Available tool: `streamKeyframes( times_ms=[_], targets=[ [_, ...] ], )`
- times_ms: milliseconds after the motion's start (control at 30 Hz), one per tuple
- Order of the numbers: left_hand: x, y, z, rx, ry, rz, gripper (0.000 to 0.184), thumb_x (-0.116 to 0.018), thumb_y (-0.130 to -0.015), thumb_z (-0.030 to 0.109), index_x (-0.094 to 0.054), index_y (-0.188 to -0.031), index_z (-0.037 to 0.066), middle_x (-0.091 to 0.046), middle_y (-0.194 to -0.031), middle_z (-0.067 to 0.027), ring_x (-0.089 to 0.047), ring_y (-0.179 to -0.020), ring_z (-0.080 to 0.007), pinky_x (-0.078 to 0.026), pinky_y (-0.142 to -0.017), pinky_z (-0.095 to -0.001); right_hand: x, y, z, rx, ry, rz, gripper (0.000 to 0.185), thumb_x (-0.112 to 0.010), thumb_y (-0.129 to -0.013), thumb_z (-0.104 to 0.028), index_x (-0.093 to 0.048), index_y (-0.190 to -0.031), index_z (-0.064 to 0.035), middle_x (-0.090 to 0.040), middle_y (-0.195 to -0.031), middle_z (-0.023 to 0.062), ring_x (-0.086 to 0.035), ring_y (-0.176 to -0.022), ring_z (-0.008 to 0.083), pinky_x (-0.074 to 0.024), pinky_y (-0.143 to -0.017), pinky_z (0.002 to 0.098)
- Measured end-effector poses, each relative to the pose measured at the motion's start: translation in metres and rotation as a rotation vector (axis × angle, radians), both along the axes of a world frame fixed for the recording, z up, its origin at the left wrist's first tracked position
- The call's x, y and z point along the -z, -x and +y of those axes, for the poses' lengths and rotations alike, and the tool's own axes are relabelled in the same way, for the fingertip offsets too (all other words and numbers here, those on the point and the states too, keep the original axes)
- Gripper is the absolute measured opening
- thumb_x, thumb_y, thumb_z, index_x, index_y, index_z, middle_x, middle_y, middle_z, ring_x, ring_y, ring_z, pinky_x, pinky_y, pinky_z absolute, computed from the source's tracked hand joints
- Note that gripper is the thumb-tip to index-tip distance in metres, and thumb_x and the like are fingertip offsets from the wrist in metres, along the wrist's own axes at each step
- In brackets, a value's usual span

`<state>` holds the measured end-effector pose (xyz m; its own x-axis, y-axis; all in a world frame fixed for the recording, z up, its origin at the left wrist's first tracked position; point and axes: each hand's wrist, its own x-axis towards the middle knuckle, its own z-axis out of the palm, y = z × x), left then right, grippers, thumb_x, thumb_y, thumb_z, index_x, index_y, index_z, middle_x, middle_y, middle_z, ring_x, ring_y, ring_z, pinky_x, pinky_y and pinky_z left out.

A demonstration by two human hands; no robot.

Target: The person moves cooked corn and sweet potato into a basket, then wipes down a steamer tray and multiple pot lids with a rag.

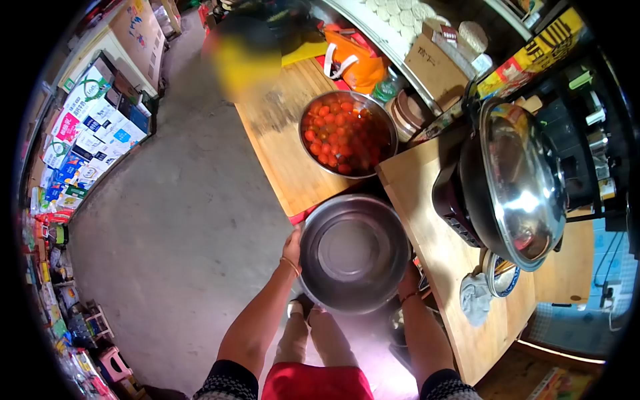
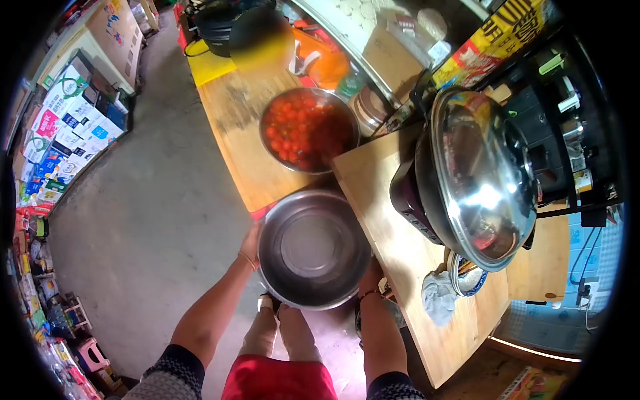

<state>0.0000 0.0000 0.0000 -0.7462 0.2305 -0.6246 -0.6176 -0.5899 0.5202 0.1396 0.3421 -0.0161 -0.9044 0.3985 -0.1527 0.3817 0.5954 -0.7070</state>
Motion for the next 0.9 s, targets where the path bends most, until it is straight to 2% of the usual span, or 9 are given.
streamKeyframes(
  times_ms=[67,167,300,400,500,567,600,733,900],
  targets=[
    [0.013,-0.013,-0.031,0.098,0.105,-0.113,0.042,-0.048,-0.093,0.036,-0.054,-0.122,0.008,-0.059,-0.113,-0.0082,-0.057,-0.101,-0.0190,-0.044,-0.089,-0.0317,0.023,-0.006,-0.011,-0.054,-0.125,-0.556,0.037,-0.052,-0.087,-0.026,-0.056,-0.118,-0.0056,-0.060,-0.114,0.0150,-0.059,-0.101,0.0241,-0.0462,-0.085,0.0351],
    [-0.011,-0.031,-0.059,0.224,0.379,-0.093,0.041,-0.052,-0.090,0.037,-0.058,-0.113,0.004,-0.062,-0.105,-0.0061,-0.058,-0.094,-0.0191,-0.045,-0.085,-0.0319,-0.070,0.002,-0.034,-0.214,-0.427,-0.716,0.034,-0.050,-0.088,-0.025,-0.057,-0.112,-0.0031,-0.061,-0.112,0.0141,-0.060,-0.099,0.0263,-0.0470,-0.082,0.0350],
    [-0.087,-0.033,-0.119,0.256,0.706,-0.110,0.049,-0.059,-0.084,0.045,-0.059,-0.111,0.003,-0.063,-0.104,-0.0080,-0.057,-0.094,-0.0187,-0.044,-0.084,-0.0323,-0.051,0.003,-0.071,-0.250,-0.675,-0.244,0.016,-0.062,-0.077,-0.021,-0.064,-0.085,-0.0069,-0.064,-0.075,0.0101,-0.065,-0.073,0.0248,-0.0510,-0.058,0.0363],
    [-0.127,-0.022,-0.153,0.151,0.732,-0.134,0.052,-0.064,-0.081,0.044,-0.059,-0.113,0.004,-0.063,-0.104,-0.0089,-0.057,-0.096,-0.0195,-0.043,-0.084,-0.0336,-0.061,0.028,-0.093,-0.082,-0.627,-0.443,0.032,-0.051,-0.087,-0.030,-0.060,-0.104,-0.0036,-0.061,-0.112,0.0127,-0.059,-0.101,0.0266,-0.0470,-0.082,0.0338],
    [-0.159,0.007,-0.197,0.155,0.583,-0.073,0.051,-0.065,-0.081,0.040,-0.058,-0.114,0.001,-0.062,-0.107,-0.0102,-0.056,-0.099,-0.0205,-0.043,-0.086,-0.0346,-0.153,0.070,-0.139,0.166,0.288,0.276,0.034,-0.052,-0.086,-0.033,-0.061,-0.104,-0.0052,-0.063,-0.108,0.0129,-0.061,-0.096,0.0267,-0.0487,-0.078,0.0356],
    [-0.183,0.021,-0.225,0.203,0.516,0.004,0.052,-0.065,-0.082,0.038,-0.056,-0.116,0.000,-0.061,-0.110,-0.0113,-0.055,-0.102,-0.0213,-0.043,-0.087,-0.0351,-0.253,0.118,-0.171,-0.312,-0.442,-0.339,0.031,-0.056,-0.082,-0.030,-0.062,-0.101,-0.0058,-0.066,-0.096,0.0126,-0.064,-0.086,0.0277,-0.0502,-0.071,0.0371],
    [-0.194,0.032,-0.236,0.137,0.546,-0.041,0.054,-0.065,-0.082,0.037,-0.054,-0.119,-0.002,-0.060,-0.114,-0.0130,-0.054,-0.105,-0.0223,-0.043,-0.088,-0.0352,-0.259,0.134,-0.181,-0.311,-0.441,-0.326,0.031,-0.056,-0.082,-0.030,-0.062,-0.101,-0.0058,-0.066,-0.096,0.0126,-0.064,-0.086,0.0277,-0.0502,-0.071,0.0371],
    [-0.328,0.069,-0.264,0.077,0.688,-0.072,0.061,-0.063,-0.084,0.036,-0.046,-0.127,-0.002,-0.055,-0.123,-0.0164,-0.054,-0.110,-0.0272,-0.044,-0.090,-0.0359,-0.253,0.222,-0.213,-0.098,0.363,0.204,0.023,-0.057,-0.081,-0.020,-0.063,-0.096,-0.0026,-0.066,-0.087,0.0127,-0.064,-0.079,0.0256,-0.0508,-0.067,0.0369],
    [-0.379,0.130,-0.289,0.025,0.684,-0.131,0.060,-0.062,-0.084,0.037,-0.046,-0.128,0.000,-0.056,-0.121,-0.0151,-0.057,-0.104,-0.0289,-0.048,-0.083,-0.0403,-0.324,0.290,-0.276,-0.188,0.515,0.467,0.020,-0.057,-0.083,-0.017,-0.062,-0.095,-0.0015,-0.065,-0.090,0.0094,-0.062,-0.082,0.0206,-0.0513,-0.071,0.0359]
  ],
)
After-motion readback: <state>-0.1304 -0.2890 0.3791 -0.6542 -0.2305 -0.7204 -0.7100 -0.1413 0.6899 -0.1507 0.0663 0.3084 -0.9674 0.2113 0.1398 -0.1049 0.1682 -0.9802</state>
